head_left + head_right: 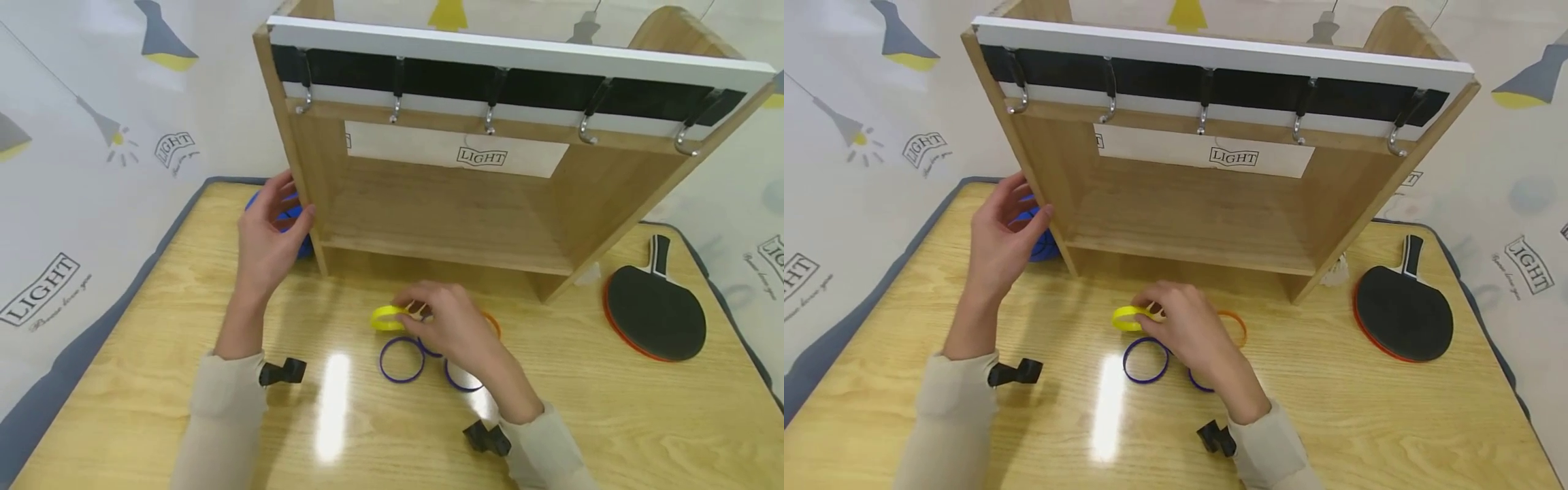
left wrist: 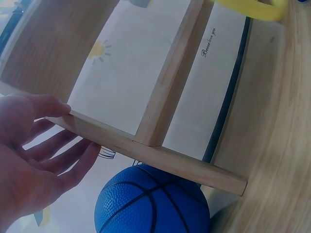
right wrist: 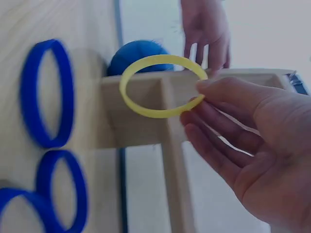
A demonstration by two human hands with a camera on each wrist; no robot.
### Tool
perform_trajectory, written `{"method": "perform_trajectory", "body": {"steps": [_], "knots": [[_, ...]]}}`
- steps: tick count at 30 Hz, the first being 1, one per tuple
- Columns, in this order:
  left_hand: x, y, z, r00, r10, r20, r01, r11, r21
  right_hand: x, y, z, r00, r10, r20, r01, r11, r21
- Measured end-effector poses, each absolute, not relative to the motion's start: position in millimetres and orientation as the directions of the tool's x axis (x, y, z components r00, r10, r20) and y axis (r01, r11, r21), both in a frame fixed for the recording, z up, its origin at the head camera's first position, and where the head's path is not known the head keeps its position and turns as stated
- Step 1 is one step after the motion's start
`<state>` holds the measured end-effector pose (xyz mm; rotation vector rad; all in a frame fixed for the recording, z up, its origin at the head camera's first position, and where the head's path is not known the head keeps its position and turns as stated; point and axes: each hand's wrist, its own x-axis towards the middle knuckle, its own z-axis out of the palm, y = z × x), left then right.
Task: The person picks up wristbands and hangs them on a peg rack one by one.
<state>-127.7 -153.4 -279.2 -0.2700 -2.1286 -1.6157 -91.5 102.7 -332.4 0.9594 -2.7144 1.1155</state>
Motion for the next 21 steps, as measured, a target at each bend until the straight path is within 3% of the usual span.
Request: {"method": "perform_trajectory", "body": {"steps": [8, 13, 21], "knots": [[-128.8, -153.4, -276.7, -0.871, -0.115, 0.477, 0.425, 0.309, 0.851, -97.6, 82.6, -286.4, -0.773, -0.466, 0.431, -0.572, 0.217, -0.791], [-128.6, -153.1, -277.7, -0.864, -0.114, 0.491, 0.432, 0.333, 0.838, -111.5, 62.5, -245.7, -0.834, -0.379, 0.400, -0.414, -0.048, -0.909], [-126.4, -154.6, -277.0, -0.861, -0.123, 0.494, 0.427, 0.352, 0.833, -133.1, 26.1, -211.0, -0.905, -0.236, 0.354, -0.248, -0.384, -0.889]]}}
